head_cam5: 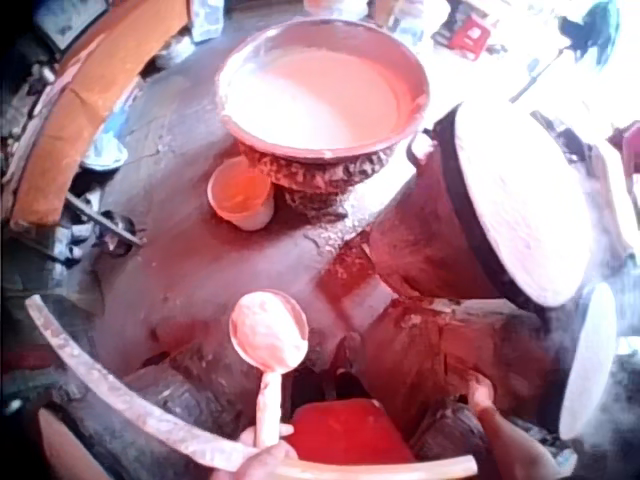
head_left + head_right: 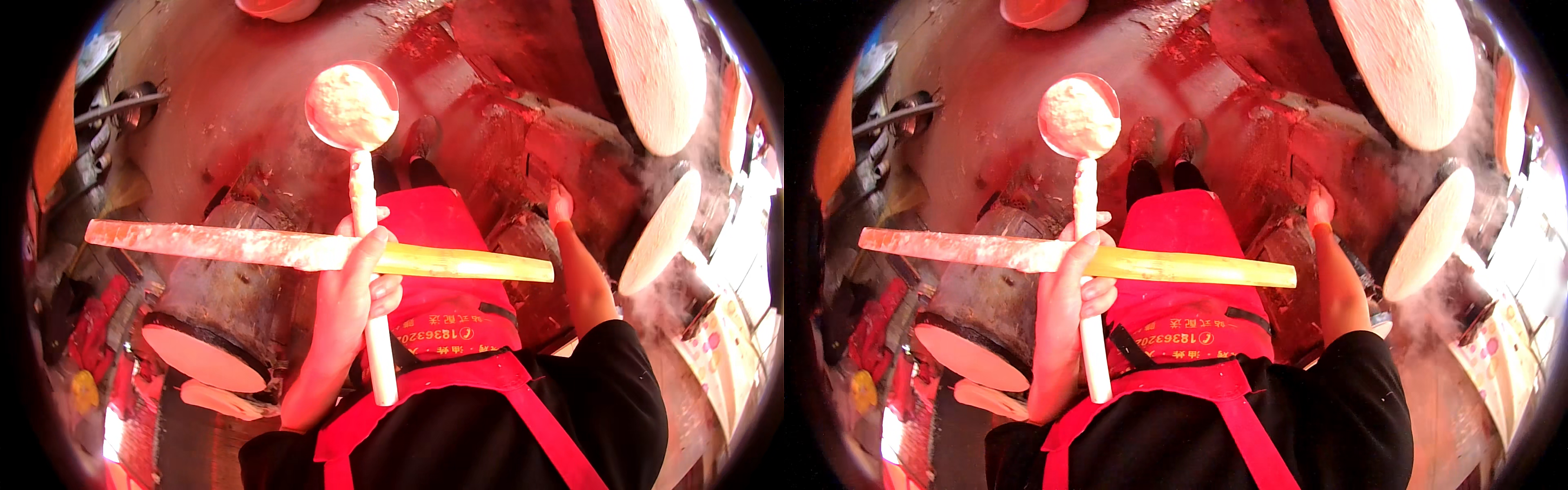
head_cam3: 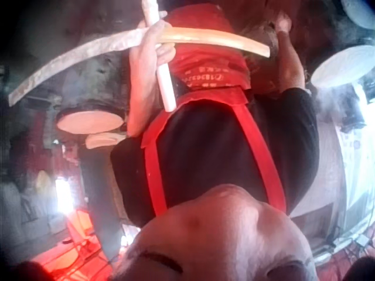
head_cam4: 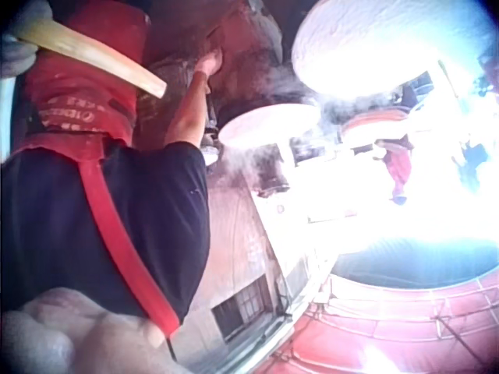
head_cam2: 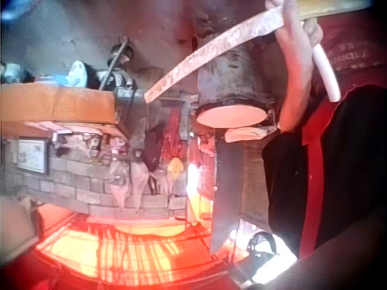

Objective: The person pours batter onto multiple heated circular griddles with a ladle, spreads it into thin circles using a wooden tool, and removes the cooked flatbreads by hand.

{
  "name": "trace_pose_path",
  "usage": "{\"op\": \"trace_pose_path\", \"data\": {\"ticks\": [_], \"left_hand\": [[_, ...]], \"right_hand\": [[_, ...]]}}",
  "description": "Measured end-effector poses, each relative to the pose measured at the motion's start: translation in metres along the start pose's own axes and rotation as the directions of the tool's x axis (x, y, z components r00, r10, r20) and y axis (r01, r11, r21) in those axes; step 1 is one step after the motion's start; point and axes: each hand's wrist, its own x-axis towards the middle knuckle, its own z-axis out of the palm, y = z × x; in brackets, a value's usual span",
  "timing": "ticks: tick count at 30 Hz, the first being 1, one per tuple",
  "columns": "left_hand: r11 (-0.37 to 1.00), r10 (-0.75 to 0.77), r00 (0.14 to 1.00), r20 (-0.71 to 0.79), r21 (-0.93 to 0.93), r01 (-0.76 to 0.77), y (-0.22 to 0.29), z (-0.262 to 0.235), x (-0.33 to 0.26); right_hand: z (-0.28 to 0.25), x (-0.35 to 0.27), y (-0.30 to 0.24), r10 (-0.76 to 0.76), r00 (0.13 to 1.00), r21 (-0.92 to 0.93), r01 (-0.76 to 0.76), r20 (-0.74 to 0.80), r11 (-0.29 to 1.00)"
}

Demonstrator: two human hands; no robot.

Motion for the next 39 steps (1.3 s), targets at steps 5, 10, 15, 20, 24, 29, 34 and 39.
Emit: {"op": "trace_pose_path", "data": {"ticks": [5,10,15,20,24,29,34,39], "left_hand": [[0.995,-0.054,0.998,-0.013,0.082,0.054,-0.001,0.001,-0.003],[0.982,-0.133,0.991,0.020,0.138,0.130,-0.005,0.020,-0.003],[0.967,-0.144,0.990,0.012,0.212,0.138,-0.009,0.033,-0.012],[0.952,-0.143,0.989,0.047,0.280,0.124,-0.010,0.038,-0.022],[0.924,-0.139,0.987,0.082,0.368,0.100,-0.005,0.025,-0.021],[0.814,-0.202,0.971,0.131,0.574,0.092,-0.006,0.028,-0.014],[0.723,-0.449,0.806,0.386,0.687,0.073,-0.021,0.097,-0.013],[0.534,-0.682,0.651,0.332,0.834,0.134,0.007,0.158,-0.038]], "right_hand": [[0.002,-0.023,-0.040,0.053,0.998,-0.020,-0.053,-0.014,0.998],[0.010,-0.013,-0.020,0.086,0.996,-0.062,-0.085,0.006,0.994],[0.019,-0.006,-0.025,0.130,0.991,-0.098,-0.127,0.026,0.987],[0.029,-0.008,-0.029,0.099,0.995,-0.028,-0.100,-0.022,0.995],[0.028,-0.071,-0.124,-0.060,0.988,0.222,0.028,0.141,0.975],[-0.076,-0.260,-0.300,-0.671,0.508,0.725,0.124,0.540,0.677],[-0.091,-0.330,-0.305,-0.268,0.913,0.460,0.388,-0.306,0.798],[-0.162,-0.324,-0.194,0.300,0.792,0.650,0.155,-0.532,0.744]]}}
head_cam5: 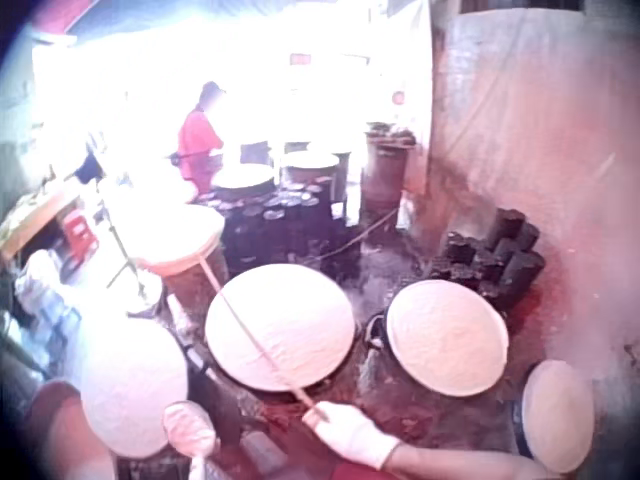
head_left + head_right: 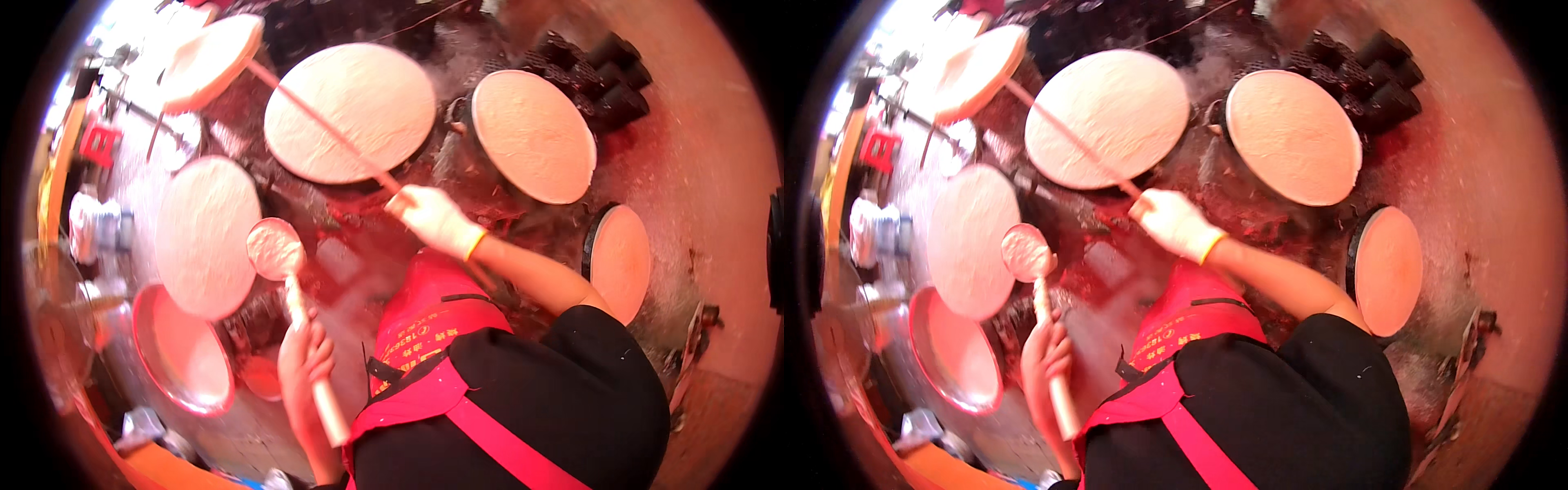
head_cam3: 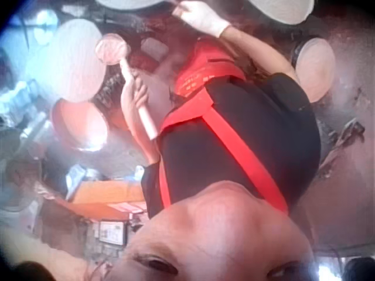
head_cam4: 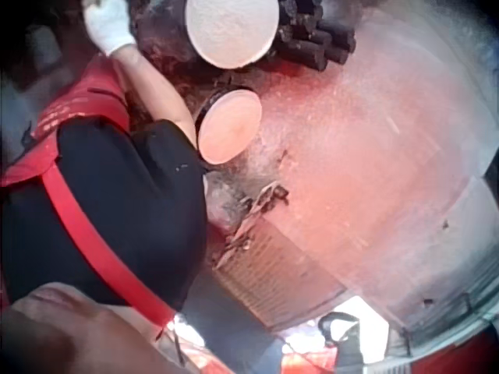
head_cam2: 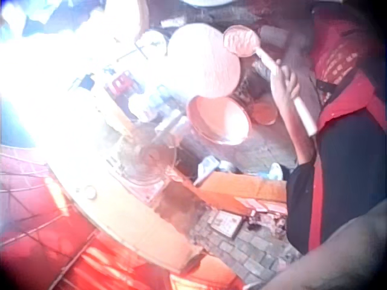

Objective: The person pours batter onto multiple heated circular griddles with a ladle, spreads it into thin circles using a wooden tool, and removes the cooked flatbreads by hand.

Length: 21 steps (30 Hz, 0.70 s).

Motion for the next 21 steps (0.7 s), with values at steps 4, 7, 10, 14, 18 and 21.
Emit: {"op": "trace_pose_path", "data": {"ticks": [4,7,10,14,18,21], "left_hand": [[0.922,0.003,0.945,0.328,-0.367,0.124,0.030,0.078,-0.070],[0.996,0.045,0.986,0.162,-0.079,-0.032,0.041,0.105,-0.029],[0.995,-0.018,0.997,0.079,-0.094,0.025,0.031,0.125,0.022],[0.986,-0.084,0.994,0.068,-0.141,0.093,0.013,0.143,0.046],[0.967,-0.127,0.985,0.115,-0.208,0.149,0.009,0.155,0.065],[0.942,-0.187,0.978,0.089,-0.267,0.205,0.012,0.168,0.073]], "right_hand": [[-0.095,0.004,0.053,0.066,0.951,-0.477,-0.211,-0.303,0.853],[-0.119,0.011,0.068,0.177,0.894,-0.524,-0.391,-0.412,0.757],[-0.138,0.031,0.088,0.242,0.873,-0.487,-0.444,-0.423,0.752],[-0.138,0.031,0.107,0.024,0.847,-0.491,-0.330,-0.531,0.806],[-0.171,0.030,0.098,0.106,0.842,-0.339,-0.324,-0.528,0.883],[-0.234,0.000,0.060,0.234,0.807,0.137,-0.189,-0.543,0.972]]}}
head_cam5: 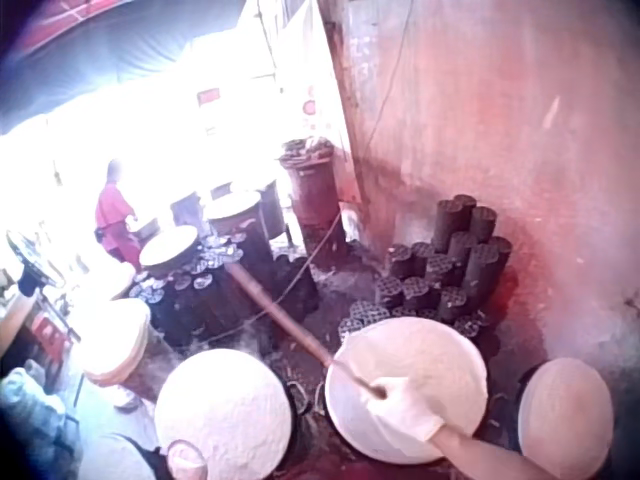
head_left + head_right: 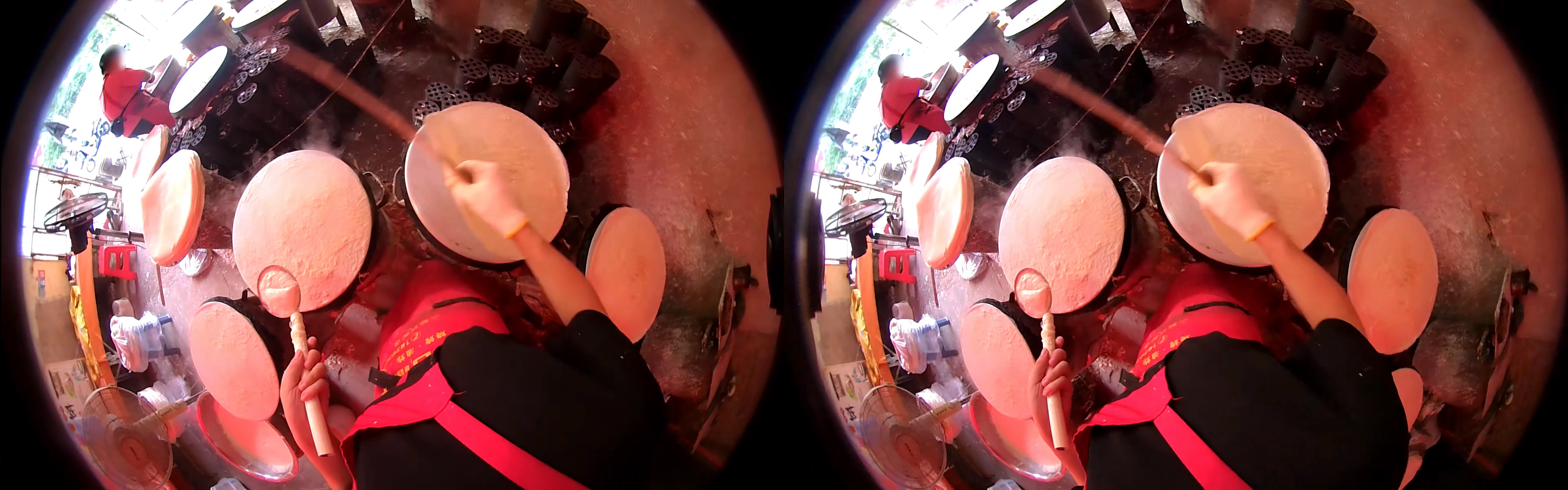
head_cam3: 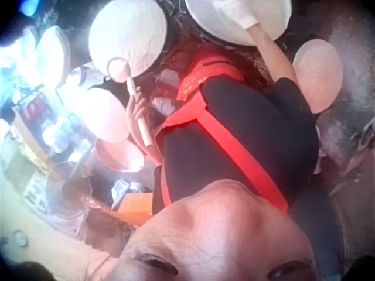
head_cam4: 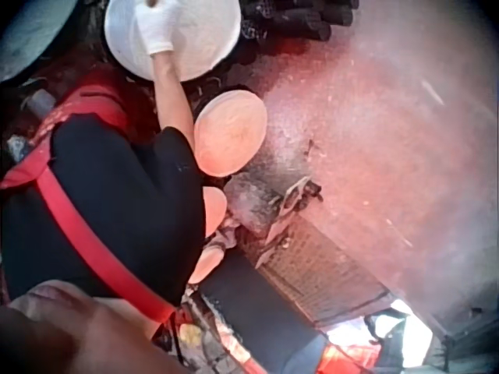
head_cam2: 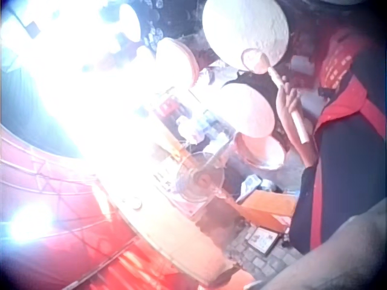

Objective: The person pours batter onto multiple heated circular griddles with a ladle, spreads it into thin circles using a wooden tool, and removes the cooked flatbreads by hand.

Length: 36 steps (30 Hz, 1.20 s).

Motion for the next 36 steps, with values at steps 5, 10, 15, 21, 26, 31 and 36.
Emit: {"op": "trace_pose_path", "data": {"ticks": [5,10,15,21,26,31,36], "left_hand": [[0.999,0.013,1.000,0.000,-0.048,-0.013,0.013,-0.003,-0.002],[0.992,0.083,0.996,0.030,-0.099,-0.080,0.045,-0.024,-0.009],[0.975,0.223,0.975,-0.020,0.028,-0.222,0.070,-0.027,0.005],[0.905,0.426,0.895,-0.135,0.060,-0.422,0.139,-0.071,-0.061],[0.780,0.614,0.759,-0.218,0.024,-0.625,0.188,-0.099,-0.095],[0.656,0.692,0.672,-0.263,-0.160,-0.738,0.220,-0.131,-0.117],[0.543,0.708,0.610,-0.355,-0.280,-0.792,0.213,-0.121,-0.143]], "right_hand": [[-0.097,0.025,-0.044,0.036,0.999,0.296,-0.041,0.022,0.954],[-0.027,0.085,-0.105,-0.021,0.998,0.514,0.045,-0.052,0.857],[0.135,0.187,-0.147,-0.037,0.969,0.684,-0.147,0.246,0.714],[0.362,0.219,-0.354,-0.386,0.759,0.841,-0.390,0.524,0.376],[0.445,0.257,-0.454,-0.397,0.802,0.892,-0.361,0.446,0.272],[0.547,0.272,-0.361,-0.176,0.869,0.793,-0.318,0.463,0.519],[0.628,0.239,-0.250,0.286,0.893,0.660,-0.450,0.348,0.602]]}}
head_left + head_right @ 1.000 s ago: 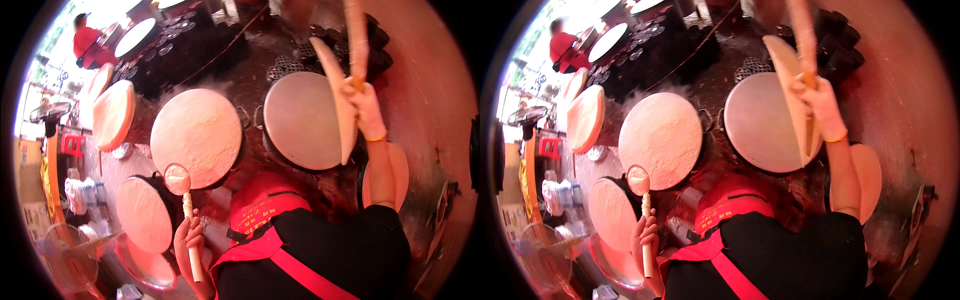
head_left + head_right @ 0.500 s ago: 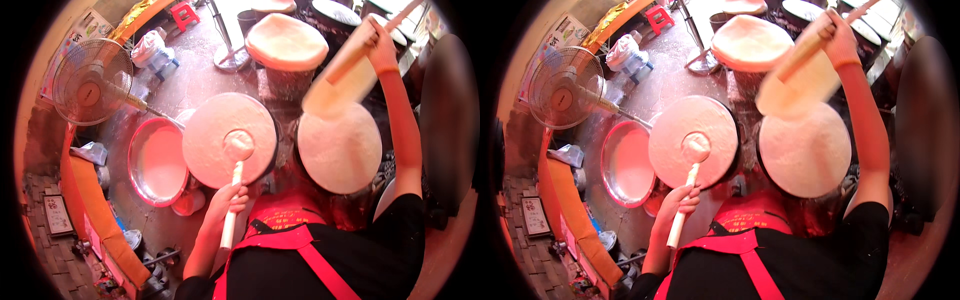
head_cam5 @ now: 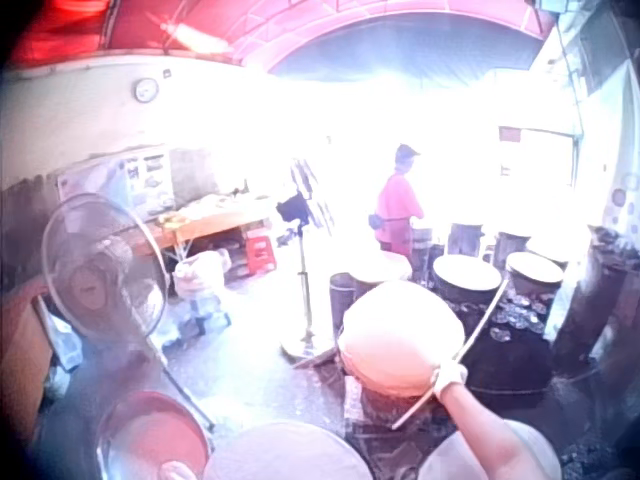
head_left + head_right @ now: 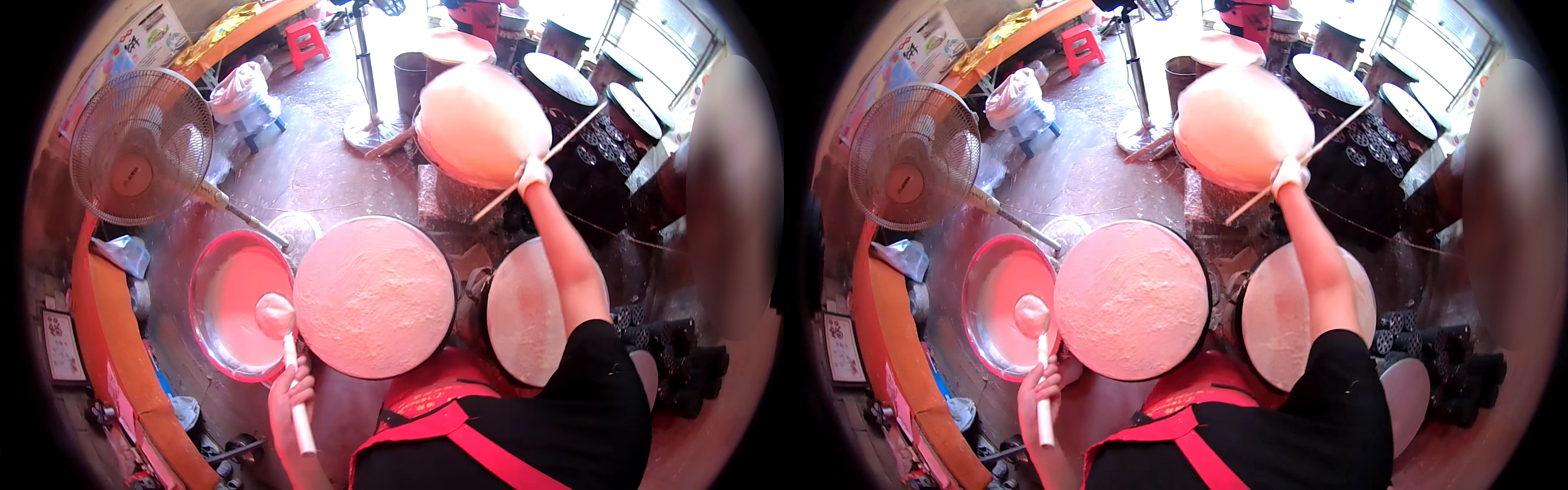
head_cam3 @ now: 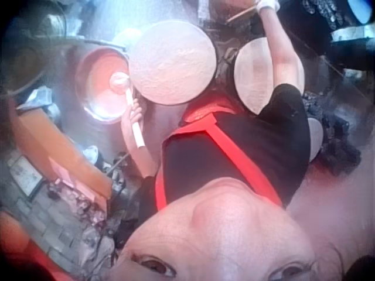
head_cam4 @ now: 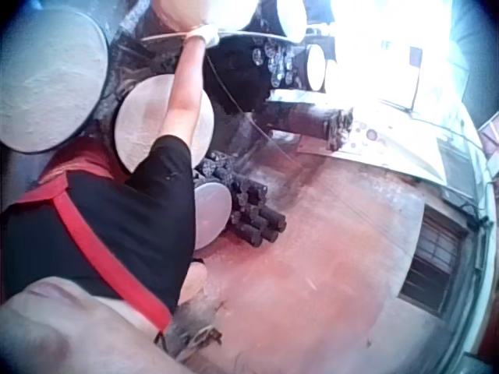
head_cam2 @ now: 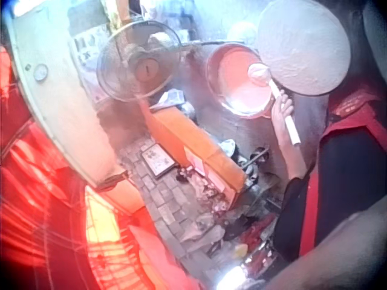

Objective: The person pours batter onto multiple heated circular griddles with a ladle, spreads it into thin circles using a wooden tool, and removes the cooked flatbreads by hand.

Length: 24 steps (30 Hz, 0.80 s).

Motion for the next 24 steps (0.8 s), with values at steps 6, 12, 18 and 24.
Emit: {"op": "trace_pose_path", "data": {"ticks": [6,12,18,24], "left_hand": [[0.969,0.042,0.996,-0.082,-0.239,-0.061,-0.001,-0.004,-0.037],[0.908,0.080,0.994,-0.076,-0.406,-0.104,0.039,-0.034,-0.058],[0.425,0.736,0.608,-0.298,0.902,-0.073,0.136,-0.160,0.047],[-0.659,0.397,0.882,0.253,0.748,0.082,0.262,-0.309,0.174]], "right_hand": [[-0.017,0.006,0.063,0.037,0.995,-0.117,-0.048,-0.094,0.992],[-0.050,-0.042,0.073,0.081,0.982,0.040,-0.089,0.171,0.995],[-0.090,-0.277,0.093,0.366,0.827,-0.453,-0.154,0.428,0.878],[-0.069,-0.458,0.191,0.449,0.413,-0.608,0.472,0.792,0.638]]}}
